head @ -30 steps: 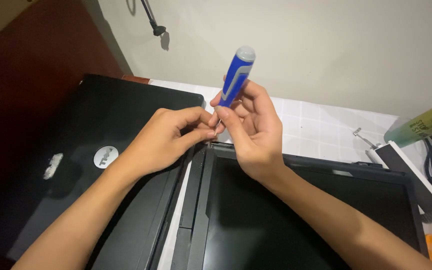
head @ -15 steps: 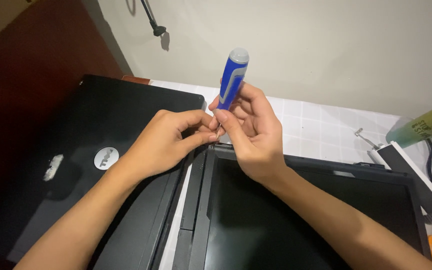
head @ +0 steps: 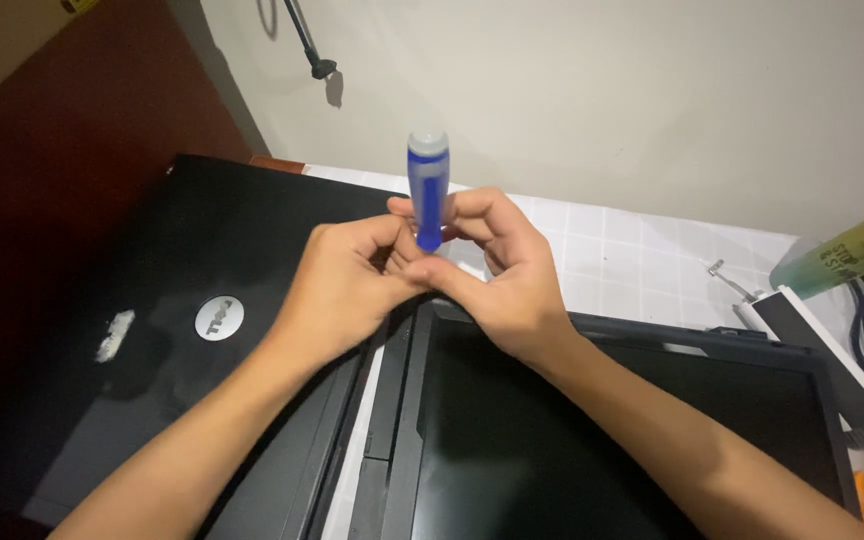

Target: Disassembling a laptop screen by removing screws with a screwdriver and prying off the plastic bezel.

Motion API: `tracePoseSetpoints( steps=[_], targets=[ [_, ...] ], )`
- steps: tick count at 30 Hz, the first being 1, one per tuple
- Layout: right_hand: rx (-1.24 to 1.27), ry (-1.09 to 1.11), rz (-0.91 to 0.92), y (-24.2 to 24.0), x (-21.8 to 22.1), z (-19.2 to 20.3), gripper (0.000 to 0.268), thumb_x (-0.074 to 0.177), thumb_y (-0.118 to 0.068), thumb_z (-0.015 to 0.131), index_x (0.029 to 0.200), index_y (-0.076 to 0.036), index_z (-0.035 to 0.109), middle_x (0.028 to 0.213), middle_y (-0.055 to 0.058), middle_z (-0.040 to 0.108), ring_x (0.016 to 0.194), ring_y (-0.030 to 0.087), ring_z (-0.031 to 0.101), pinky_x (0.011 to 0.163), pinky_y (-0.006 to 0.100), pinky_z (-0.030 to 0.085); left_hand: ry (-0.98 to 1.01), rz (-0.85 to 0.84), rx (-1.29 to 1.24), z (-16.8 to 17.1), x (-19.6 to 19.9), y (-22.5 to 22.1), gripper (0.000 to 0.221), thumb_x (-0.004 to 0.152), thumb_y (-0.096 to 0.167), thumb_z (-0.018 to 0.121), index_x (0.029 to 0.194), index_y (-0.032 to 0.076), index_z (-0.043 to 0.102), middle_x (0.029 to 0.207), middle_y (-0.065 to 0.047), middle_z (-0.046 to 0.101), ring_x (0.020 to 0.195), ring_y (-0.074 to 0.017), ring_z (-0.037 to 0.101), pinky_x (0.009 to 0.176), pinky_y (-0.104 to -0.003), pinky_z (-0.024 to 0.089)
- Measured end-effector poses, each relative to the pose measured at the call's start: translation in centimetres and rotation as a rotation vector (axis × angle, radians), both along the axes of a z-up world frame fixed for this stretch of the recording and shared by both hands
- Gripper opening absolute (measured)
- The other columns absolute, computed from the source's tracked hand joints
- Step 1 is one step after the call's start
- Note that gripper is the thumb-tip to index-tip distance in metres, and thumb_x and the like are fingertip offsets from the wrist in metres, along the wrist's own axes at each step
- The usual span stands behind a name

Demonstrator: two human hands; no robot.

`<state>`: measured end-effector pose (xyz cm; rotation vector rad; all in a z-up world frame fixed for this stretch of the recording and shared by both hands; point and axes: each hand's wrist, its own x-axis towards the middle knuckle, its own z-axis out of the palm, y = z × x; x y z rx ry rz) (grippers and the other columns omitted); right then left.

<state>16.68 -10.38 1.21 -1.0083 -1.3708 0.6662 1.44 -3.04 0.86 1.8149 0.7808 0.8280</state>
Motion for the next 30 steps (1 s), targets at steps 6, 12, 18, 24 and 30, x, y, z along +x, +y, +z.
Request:
tracePoseSetpoints(
  steps=[6, 12, 18, 24, 30],
  targets=[
    [-0.067, 0.081, 0.041, 0.1, 0.6, 0.3, 0.027, 0.102, -0.014, 0.058, 0.123, -0.001, 0.067, 0.128, 0.013, 0.071, 0.118, 0.022, 0.069, 0.106, 0.035, 0.061, 0.144, -0.137, -0.086, 1.9, -0.3, 0.6, 0.014, 0.088, 0.020, 0.082, 0.086, 0.010, 0.072, 0.075, 0.005, 0.066, 0.071, -0.0040, 0.057, 0.070, -0.021, 0.048],
    [-0.041, -0.073, 0.028, 0.3, 0.6, -0.2, 0.032, 0.097, -0.016, 0.066, 0.127, -0.006, 0.065, 0.127, 0.008, 0.071, 0.122, 0.019, 0.066, 0.103, 0.029, 0.056, 0.126, -0.068, -0.026, 2.1, -0.7, 0.4, 0.013, 0.088, 0.014, 0.084, 0.078, 0.010, 0.079, 0.059, 0.006, 0.050, 0.060, -0.0049, 0.044, 0.059, -0.021, 0.040],
    [0.030, -0.030, 0.001, 1.0, 0.7, -1.6, 0.018, 0.094, -0.014, 0.075, 0.111, -0.007, 0.071, 0.121, 0.010, 0.074, 0.109, 0.017, 0.071, 0.100, 0.036, 0.054, 0.154, -0.080, 0.285, 1.6, -0.1, 0.2, 0.015, 0.079, 0.013, 0.085, 0.092, 0.009, 0.078, 0.068, -0.009, 0.075, 0.067, -0.0213, 0.074, 0.064, -0.033, 0.060],
    [0.058, -0.134, 0.055, 1.1, 1.0, -1.8, 0.037, 0.103, -0.019, 0.064, 0.138, -0.006, 0.062, 0.140, 0.010, 0.064, 0.123, 0.019, 0.064, 0.107, 0.038, 0.051, 0.183, -0.130, 0.140, 1.5, -1.0, 0.8, 0.010, 0.083, 0.007, 0.078, 0.091, 0.011, 0.082, 0.071, -0.007, 0.079, 0.073, -0.0149, 0.075, 0.069, -0.030, 0.062],
    [0.010, 0.009, -0.001, 1.2, 1.1, -1.6, 0.027, 0.091, -0.014, 0.079, 0.113, -0.005, 0.066, 0.118, 0.010, 0.072, 0.107, 0.017, 0.069, 0.097, 0.032, 0.052, 0.141, -0.071, 0.151, 0.5, -0.4, 0.5, 0.008, 0.079, 0.010, 0.084, 0.087, 0.011, 0.081, 0.062, -0.004, 0.075, 0.062, -0.0081, 0.066, 0.060, -0.025, 0.058]
  ],
)
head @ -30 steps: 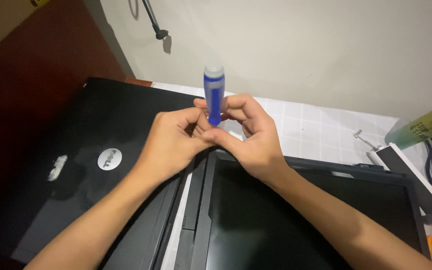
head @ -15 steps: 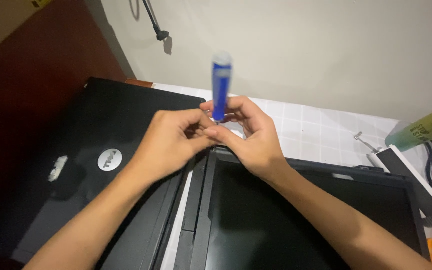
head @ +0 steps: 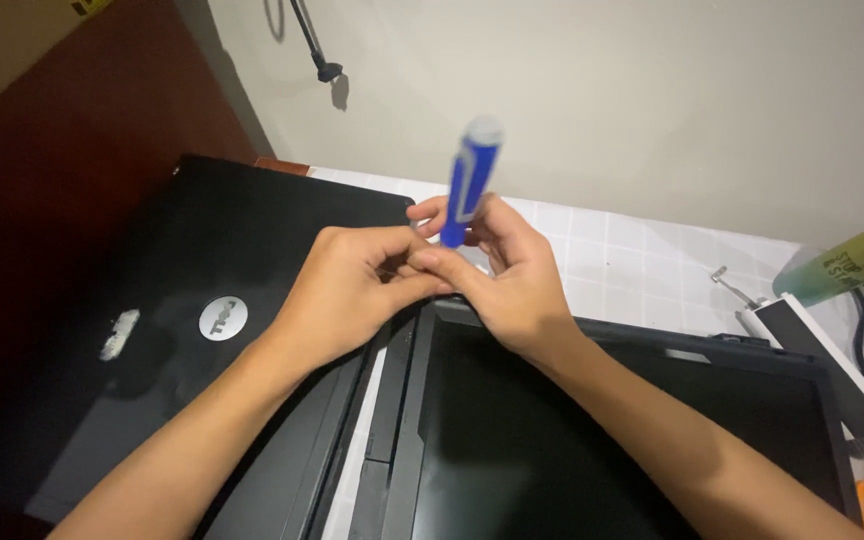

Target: Disassembling a laptop screen by removing screws with a screwdriver and prying off the plastic bezel.

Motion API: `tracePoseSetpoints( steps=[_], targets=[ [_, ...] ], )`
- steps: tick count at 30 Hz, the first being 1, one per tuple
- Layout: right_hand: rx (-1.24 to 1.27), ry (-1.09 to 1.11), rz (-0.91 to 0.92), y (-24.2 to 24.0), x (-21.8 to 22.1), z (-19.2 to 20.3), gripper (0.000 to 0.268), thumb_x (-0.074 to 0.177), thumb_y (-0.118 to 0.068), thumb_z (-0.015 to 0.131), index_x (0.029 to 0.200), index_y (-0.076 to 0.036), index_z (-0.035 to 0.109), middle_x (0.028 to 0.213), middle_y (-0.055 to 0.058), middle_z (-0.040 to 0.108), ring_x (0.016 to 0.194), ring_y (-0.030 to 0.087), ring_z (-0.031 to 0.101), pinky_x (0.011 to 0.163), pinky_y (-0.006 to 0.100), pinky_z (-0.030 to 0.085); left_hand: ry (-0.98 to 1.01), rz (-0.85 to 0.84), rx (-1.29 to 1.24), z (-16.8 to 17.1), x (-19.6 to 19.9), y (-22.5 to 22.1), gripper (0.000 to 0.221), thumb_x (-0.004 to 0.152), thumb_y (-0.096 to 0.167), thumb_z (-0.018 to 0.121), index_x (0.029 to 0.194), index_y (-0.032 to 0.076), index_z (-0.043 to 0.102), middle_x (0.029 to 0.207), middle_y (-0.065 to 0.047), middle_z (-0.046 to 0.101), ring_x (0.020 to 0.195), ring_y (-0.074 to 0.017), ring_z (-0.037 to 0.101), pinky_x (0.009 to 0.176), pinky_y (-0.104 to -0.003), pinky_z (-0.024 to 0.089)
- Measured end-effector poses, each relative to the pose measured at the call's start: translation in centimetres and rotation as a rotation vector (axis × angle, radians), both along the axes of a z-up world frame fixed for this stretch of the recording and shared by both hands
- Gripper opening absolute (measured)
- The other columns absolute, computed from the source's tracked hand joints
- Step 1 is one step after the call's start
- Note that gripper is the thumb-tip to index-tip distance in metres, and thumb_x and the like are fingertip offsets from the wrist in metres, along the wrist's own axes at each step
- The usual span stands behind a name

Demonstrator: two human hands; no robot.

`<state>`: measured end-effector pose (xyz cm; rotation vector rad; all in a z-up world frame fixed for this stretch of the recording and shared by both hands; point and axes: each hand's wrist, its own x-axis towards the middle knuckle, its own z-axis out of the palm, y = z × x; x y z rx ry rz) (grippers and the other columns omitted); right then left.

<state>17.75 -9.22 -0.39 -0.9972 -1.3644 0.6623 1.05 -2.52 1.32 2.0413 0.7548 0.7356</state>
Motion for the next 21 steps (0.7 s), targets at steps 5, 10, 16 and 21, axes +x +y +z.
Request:
tracePoseSetpoints(
  steps=[5, 10, 16, 21],
  targets=[
    [-0.048, 0.014, -0.005, -0.6, -0.6, 0.8, 0.021, 0.096, -0.016, 0.073, 0.113, -0.004, 0.069, 0.114, 0.011, 0.074, 0.100, 0.016, 0.070, 0.095, 0.035, 0.055, 0.056, -0.052, 0.037, 1.6, -0.4, 0.1, 0.018, 0.075, 0.014, 0.087, 0.090, 0.008, 0.079, 0.066, -0.008, 0.077, 0.064, -0.0143, 0.069, 0.062, -0.031, 0.059],
    [-0.006, 0.078, 0.009, -0.1, 0.2, 0.1, 0.022, 0.106, -0.023, 0.056, 0.114, -0.002, 0.060, 0.109, 0.017, 0.074, 0.099, 0.021, 0.071, 0.088, 0.030, 0.056, 0.168, -0.127, 0.117, 3.7, -1.2, -0.2, 0.010, 0.082, 0.009, 0.079, 0.091, 0.007, 0.080, 0.074, -0.011, 0.079, 0.074, -0.0251, 0.078, 0.072, -0.034, 0.064],
    [0.001, 0.123, 0.000, 0.1, 0.8, -0.2, 0.026, 0.111, -0.029, 0.041, 0.115, -0.004, 0.047, 0.105, 0.021, 0.072, 0.095, 0.026, 0.070, 0.080, 0.033, 0.055, 0.477, -0.189, 0.367, 3.8, -1.0, -1.0, 0.010, 0.091, 0.012, 0.072, 0.098, 0.009, 0.078, 0.084, -0.008, 0.077, 0.083, -0.0261, 0.076, 0.072, -0.035, 0.062],
    [-0.099, 0.113, 0.006, -2.1, 3.2, -0.3, 0.036, 0.109, -0.034, 0.038, 0.120, -0.001, 0.046, 0.105, 0.024, 0.072, 0.092, 0.028, 0.071, 0.077, 0.035, 0.055, 0.591, -0.175, 0.605, 2.8, -0.8, -1.3, 0.011, 0.098, 0.015, 0.065, 0.096, 0.011, 0.075, 0.079, -0.003, 0.073, 0.074, -0.0177, 0.071, 0.060, -0.027, 0.058]
  ],
)
